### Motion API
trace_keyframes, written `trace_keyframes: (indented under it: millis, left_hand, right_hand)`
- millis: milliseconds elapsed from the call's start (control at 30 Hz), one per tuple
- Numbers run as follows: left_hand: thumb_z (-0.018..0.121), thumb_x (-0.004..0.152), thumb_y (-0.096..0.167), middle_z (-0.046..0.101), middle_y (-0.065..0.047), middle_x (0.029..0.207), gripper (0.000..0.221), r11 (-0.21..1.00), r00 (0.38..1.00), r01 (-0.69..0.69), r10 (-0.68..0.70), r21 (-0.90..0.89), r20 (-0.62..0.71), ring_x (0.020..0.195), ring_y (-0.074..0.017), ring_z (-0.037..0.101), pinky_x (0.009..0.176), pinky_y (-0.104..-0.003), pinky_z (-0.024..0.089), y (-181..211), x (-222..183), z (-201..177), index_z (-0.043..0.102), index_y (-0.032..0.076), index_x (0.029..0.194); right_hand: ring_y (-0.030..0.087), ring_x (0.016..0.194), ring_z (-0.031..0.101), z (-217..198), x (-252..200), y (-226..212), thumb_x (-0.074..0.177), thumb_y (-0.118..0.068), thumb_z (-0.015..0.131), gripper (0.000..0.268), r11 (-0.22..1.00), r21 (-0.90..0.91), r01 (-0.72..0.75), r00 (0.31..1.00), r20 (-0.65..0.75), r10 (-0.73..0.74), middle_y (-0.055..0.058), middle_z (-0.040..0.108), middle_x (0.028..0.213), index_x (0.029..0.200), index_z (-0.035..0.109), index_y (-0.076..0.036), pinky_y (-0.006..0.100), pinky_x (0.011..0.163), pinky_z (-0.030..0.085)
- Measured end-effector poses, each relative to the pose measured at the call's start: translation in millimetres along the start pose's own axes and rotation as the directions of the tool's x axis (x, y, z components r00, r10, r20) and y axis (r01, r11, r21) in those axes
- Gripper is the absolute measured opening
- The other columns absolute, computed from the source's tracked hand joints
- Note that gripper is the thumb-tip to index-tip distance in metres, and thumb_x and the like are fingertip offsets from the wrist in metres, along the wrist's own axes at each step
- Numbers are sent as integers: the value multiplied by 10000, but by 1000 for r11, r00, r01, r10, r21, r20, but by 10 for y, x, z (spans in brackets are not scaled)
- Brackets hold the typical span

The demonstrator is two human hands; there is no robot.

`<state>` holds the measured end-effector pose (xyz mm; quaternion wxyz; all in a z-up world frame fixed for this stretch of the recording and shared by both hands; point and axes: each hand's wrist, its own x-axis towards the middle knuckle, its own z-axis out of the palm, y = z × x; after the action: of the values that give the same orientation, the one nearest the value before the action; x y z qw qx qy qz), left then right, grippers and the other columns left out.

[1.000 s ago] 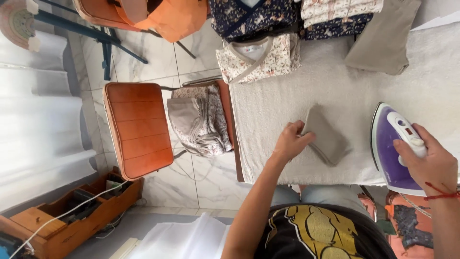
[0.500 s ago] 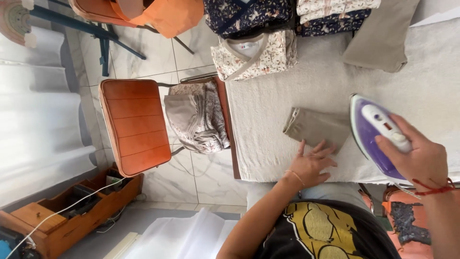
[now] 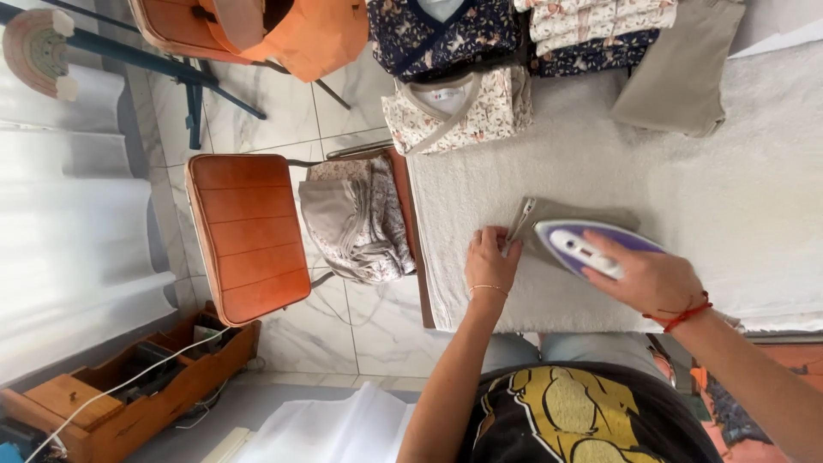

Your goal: The person irons various small fabric items and folds them into neat stacks on a workspace.

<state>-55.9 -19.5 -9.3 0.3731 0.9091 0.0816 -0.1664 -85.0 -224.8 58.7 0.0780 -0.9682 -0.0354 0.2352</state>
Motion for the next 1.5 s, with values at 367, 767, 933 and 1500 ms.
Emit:
trace_keyframes:
  millis: [367,767,933,1500]
  left_hand:
    - [578,616,160,588,-6,1024,492,427,683,703,-630,-569,370,799,-109,534,595,-238,479,747,-206,-265,474,128,1096]
    - [657,569,398,373,31,676,406,310,500,829,-785,-466,367,587,-108,315,536,-235,286,1128,-285,525,417,107,719]
    - [479,649,121,425,-22,772,252,521,831,530,-475,-669,288,690,-143,388,591,-282,358,1955,-190,6,418,94,892]
    - [514,630,145,414,-77,1287,730,745,973,85,81,-661,216,1133,-208,445,847,-318,414,1787,960,572,285,102,1322]
  right_hand:
    - [425,716,617,127,-529,785,855,-496,452,579,692,356,-628,743,9,670,196,660,831,1347,490,-194,460,624,500]
    - [258,664,539,110,-389,1494,957,-288,582,411,621,624,-474,701,-159,695,118,592,872,1287,535,-47,380,570,430]
    - [317,715,592,58,-324,1584,865,-436,550,529,677,528,-513,705,-192,683,125,639,913,1273,580,-100,403,623,469]
    - [272,528,574,-159,-292,1648,836,-458,510,542,660,522,-541,760,-32,649,84,638,689,1295,543,-171,365,516,483]
